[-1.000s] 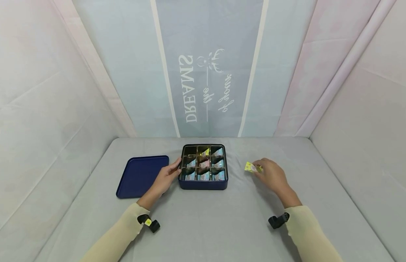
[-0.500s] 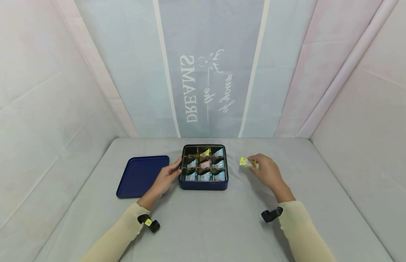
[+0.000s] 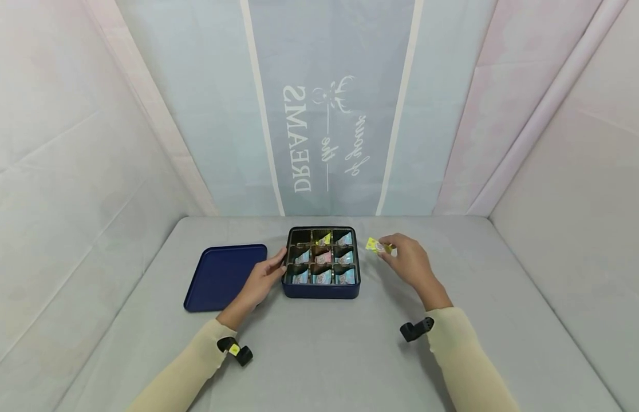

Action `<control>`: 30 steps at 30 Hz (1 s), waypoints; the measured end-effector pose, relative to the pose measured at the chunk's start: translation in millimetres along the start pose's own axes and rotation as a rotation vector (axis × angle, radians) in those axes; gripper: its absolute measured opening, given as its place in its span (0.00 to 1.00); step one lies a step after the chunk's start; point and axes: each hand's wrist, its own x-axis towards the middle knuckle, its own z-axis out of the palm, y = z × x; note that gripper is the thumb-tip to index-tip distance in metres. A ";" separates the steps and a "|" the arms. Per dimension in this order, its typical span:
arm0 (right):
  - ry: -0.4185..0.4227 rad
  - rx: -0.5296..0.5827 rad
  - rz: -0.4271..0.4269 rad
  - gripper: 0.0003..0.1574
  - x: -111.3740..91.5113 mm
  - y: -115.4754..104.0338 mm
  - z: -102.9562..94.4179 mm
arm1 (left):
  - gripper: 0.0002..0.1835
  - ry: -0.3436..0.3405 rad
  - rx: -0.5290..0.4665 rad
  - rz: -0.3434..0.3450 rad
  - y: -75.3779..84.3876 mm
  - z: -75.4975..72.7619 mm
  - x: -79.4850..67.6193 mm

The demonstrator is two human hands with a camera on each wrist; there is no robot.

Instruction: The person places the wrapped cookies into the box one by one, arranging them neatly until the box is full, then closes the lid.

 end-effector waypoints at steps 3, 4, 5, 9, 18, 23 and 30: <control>0.002 -0.004 -0.014 0.22 3.8 -4.1 0.4 | 0.30 -0.003 -0.007 -0.001 -0.4 -0.4 0.1; 0.002 -0.008 -0.017 0.23 5.0 -5.5 0.4 | 0.30 -0.006 -0.011 0.002 -0.9 -0.4 0.2; 0.001 -0.011 -0.025 0.23 6.2 -7.0 0.3 | 0.30 -0.009 -0.013 0.007 -0.8 -0.7 -0.1; 0.001 -0.010 -0.058 0.25 10.8 -13.8 -0.4 | 0.30 -0.010 -0.020 0.014 0.2 -1.0 -0.1; 0.031 0.008 -0.094 0.24 17.3 -28.4 3.5 | 0.30 -0.003 -0.008 -0.003 -0.9 0.3 1.1; 0.042 0.030 -0.102 0.23 21.3 -36.8 7.4 | 0.30 -0.004 -0.012 -0.013 1.1 -0.8 0.3; 0.033 0.057 -0.130 0.20 28.7 -50.6 11.7 | 0.30 -0.012 -0.014 -0.011 5.1 -2.4 -0.5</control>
